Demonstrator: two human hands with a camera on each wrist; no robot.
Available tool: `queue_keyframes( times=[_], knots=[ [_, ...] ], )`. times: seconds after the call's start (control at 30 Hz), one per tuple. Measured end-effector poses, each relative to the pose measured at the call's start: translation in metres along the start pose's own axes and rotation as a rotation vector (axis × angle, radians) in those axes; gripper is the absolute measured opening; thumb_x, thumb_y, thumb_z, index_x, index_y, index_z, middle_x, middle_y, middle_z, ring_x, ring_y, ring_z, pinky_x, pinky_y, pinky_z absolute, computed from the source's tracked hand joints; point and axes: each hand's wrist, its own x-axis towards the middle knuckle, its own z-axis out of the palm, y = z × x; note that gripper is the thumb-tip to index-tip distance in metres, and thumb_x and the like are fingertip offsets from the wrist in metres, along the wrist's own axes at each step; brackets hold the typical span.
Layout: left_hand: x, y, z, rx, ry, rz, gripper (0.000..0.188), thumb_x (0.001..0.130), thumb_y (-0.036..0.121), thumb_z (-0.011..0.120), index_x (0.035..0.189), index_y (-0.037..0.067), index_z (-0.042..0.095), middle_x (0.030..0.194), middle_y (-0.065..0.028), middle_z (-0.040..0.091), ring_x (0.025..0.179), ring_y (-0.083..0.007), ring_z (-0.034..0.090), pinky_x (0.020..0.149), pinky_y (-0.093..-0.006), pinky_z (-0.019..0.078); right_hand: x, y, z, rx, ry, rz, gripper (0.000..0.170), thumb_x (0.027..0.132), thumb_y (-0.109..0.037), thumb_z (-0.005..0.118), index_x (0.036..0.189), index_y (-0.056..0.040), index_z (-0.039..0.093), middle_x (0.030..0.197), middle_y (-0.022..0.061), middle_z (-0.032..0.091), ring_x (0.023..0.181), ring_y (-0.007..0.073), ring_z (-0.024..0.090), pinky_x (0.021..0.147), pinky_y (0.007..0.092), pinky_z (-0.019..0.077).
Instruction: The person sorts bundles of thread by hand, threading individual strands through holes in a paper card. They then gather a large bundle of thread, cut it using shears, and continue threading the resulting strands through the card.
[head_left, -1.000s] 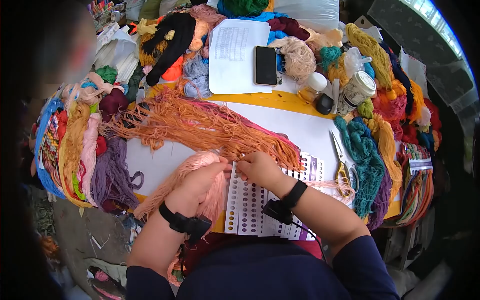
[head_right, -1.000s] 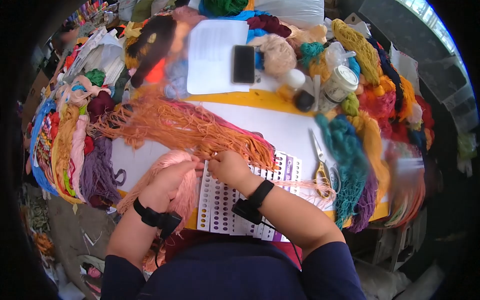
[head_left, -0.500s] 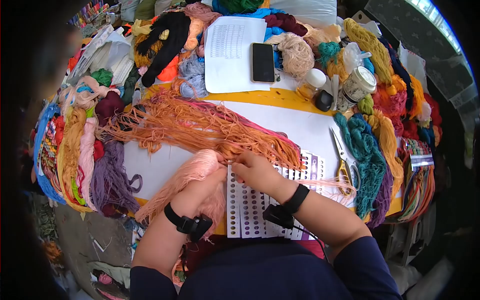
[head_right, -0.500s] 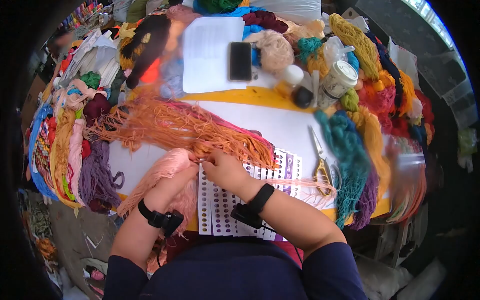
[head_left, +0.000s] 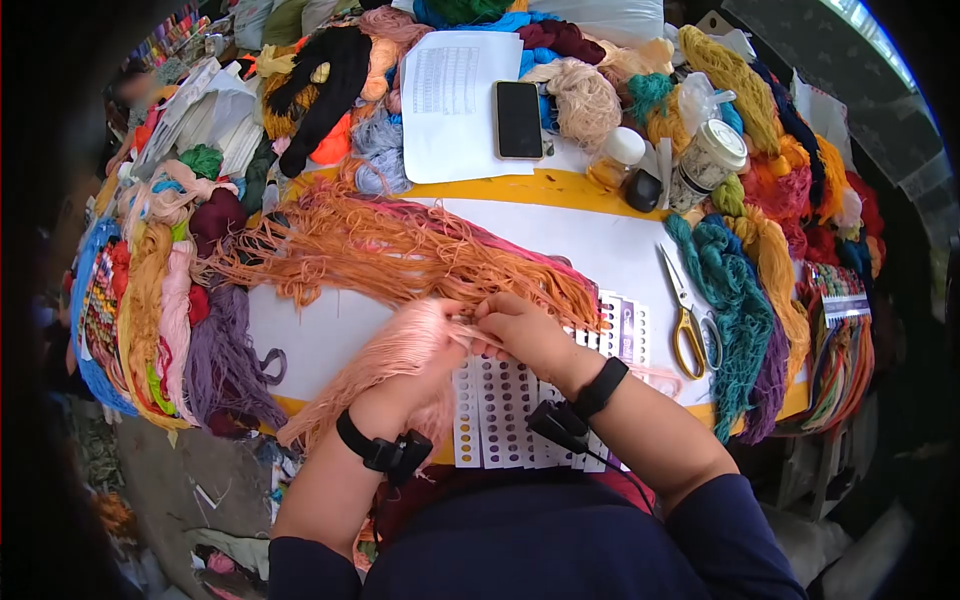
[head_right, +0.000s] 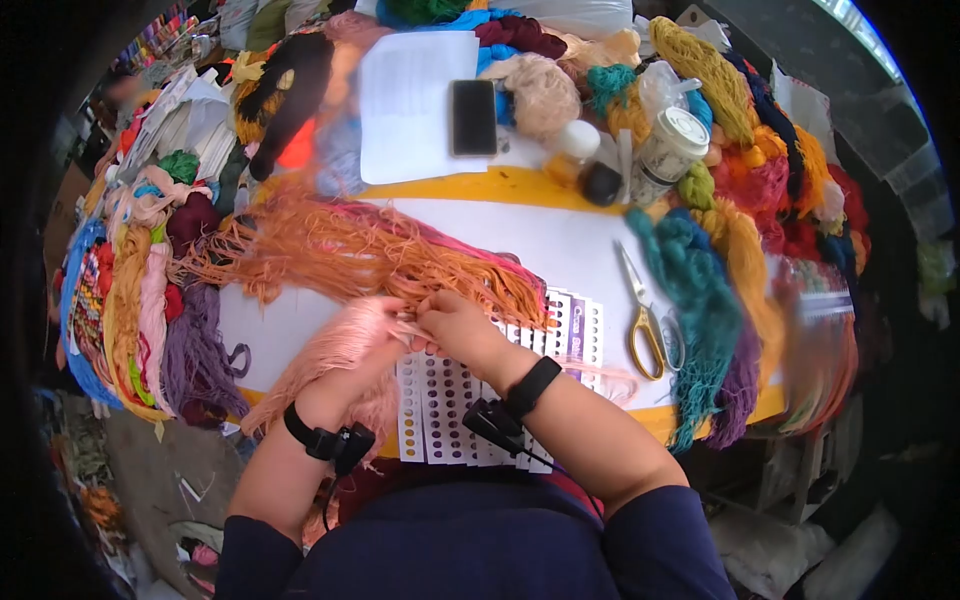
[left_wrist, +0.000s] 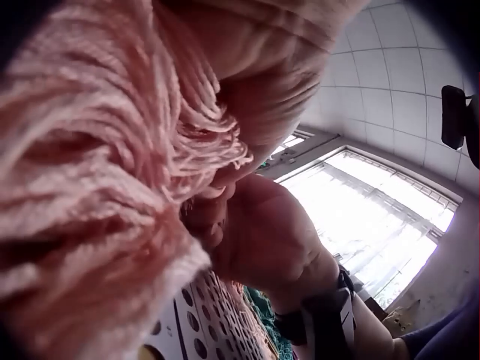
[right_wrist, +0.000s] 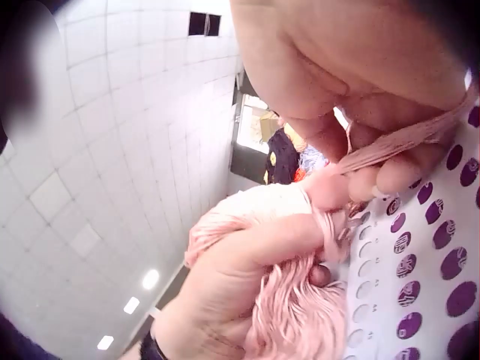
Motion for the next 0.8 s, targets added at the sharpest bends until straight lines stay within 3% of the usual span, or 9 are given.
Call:
queue_keyframes(
  times=[0.07,0.13,0.2,0.37,0.43,0.53,0.57,0.7,0.8],
  knots=[
    [-0.003,0.003,-0.012,0.238,0.402,0.128,0.032,0.082,0.0,0.06,0.113,-0.003,0.055,0.092,-0.0051,0.057,0.079,-0.0091,0.052,0.069,-0.0215,0.0437,0.003,0.004,0.004,-0.13,0.015,-0.027,0.013,0.088,-0.014,0.053,0.096,-0.0032,0.054,0.076,0.0064,0.064,0.067,0.0141,0.06,0.06,0.0264,0.047],
    [-0.012,0.018,-0.03,-0.261,0.634,-0.064,0.019,0.082,0.004,0.062,0.1,-0.001,0.061,0.082,-0.0041,0.058,0.07,-0.0093,0.054,0.061,-0.0214,0.0438,0.003,0.003,0.007,-0.262,0.033,-0.06,0.014,0.088,-0.015,0.053,0.096,-0.0028,0.053,0.076,0.0068,0.064,0.067,0.0142,0.06,0.06,0.0268,0.0475],
    [-0.011,-0.002,-0.083,-0.112,0.697,-0.194,0.018,0.093,0.011,0.055,0.107,0.002,0.058,0.074,-0.0023,0.058,0.065,-0.009,0.053,0.057,-0.0213,0.0432,0.003,-0.001,0.008,-0.377,0.036,-0.048,0.017,0.087,-0.016,0.054,0.097,-0.0018,0.054,0.077,0.008,0.065,0.067,0.0148,0.061,0.062,0.0275,0.0485],
    [-0.051,0.045,-0.148,-0.371,0.793,0.04,0.018,0.091,0.014,0.061,0.105,0.002,0.06,0.072,-0.0024,0.06,0.061,-0.0111,0.056,0.056,-0.0229,0.047,0.009,0.009,0.004,-0.4,0.054,-0.065,0.021,0.086,-0.016,0.057,0.1,-0.0013,0.056,0.079,0.0094,0.066,0.068,0.0182,0.063,0.064,0.0303,0.0495],
    [-0.051,0.068,-0.151,-0.722,1.066,0.295,0.017,0.089,0.011,0.062,0.104,0.002,0.061,0.08,-0.0049,0.063,0.069,-0.0124,0.06,0.061,-0.0237,0.0503,0.009,0.01,0.006,-0.404,0.067,-0.091,0.021,0.086,-0.017,0.058,0.101,-0.0014,0.057,0.08,0.0099,0.067,0.069,0.0197,0.063,0.065,0.0313,0.0498],
    [-0.074,0.032,-0.164,-0.301,0.838,0.128,0.024,0.091,0.013,0.059,0.111,0.0,0.06,0.098,-0.0087,0.063,0.086,-0.016,0.062,0.075,-0.0274,0.0518,-0.002,0.002,0.013,-0.489,0.112,-0.099,0.022,0.084,-0.017,0.06,0.101,-0.0022,0.058,0.08,0.0111,0.066,0.069,0.0223,0.064,0.066,0.0325,0.0497],
    [-0.08,0.062,-0.099,-0.199,0.836,0.165,0.022,0.089,0.011,0.061,0.108,0.0,0.06,0.103,-0.0095,0.063,0.089,-0.0163,0.062,0.076,-0.0287,0.0528,-0.017,-0.003,0.021,-0.476,0.108,-0.237,0.017,0.086,-0.012,0.058,0.099,-0.0014,0.058,0.082,0.0093,0.066,0.072,0.0175,0.062,0.064,0.0287,0.048],
    [-0.107,0.064,-0.032,-0.482,0.324,-0.115,0.034,0.085,-0.001,0.058,0.118,-0.004,0.053,0.101,-0.0149,0.063,0.083,-0.0204,0.064,0.069,-0.0295,0.0534,-0.077,-0.034,0.056,-0.408,-0.034,-0.624,0.013,0.085,-0.008,0.064,0.093,0.001,0.064,0.086,0.0074,0.065,0.077,0.0137,0.061,0.065,0.0256,0.0463],
    [-0.113,0.069,0.004,-0.528,0.202,-0.11,0.046,0.085,-0.001,0.056,0.13,-0.004,0.045,0.104,-0.0143,0.062,0.081,-0.0194,0.063,0.069,-0.0295,0.0525,-0.101,-0.038,0.075,-0.189,-0.158,-0.564,0.013,0.084,-0.009,0.065,0.091,0.0019,0.068,0.086,0.008,0.065,0.079,0.0147,0.061,0.068,0.0265,0.0473]
  ],
)
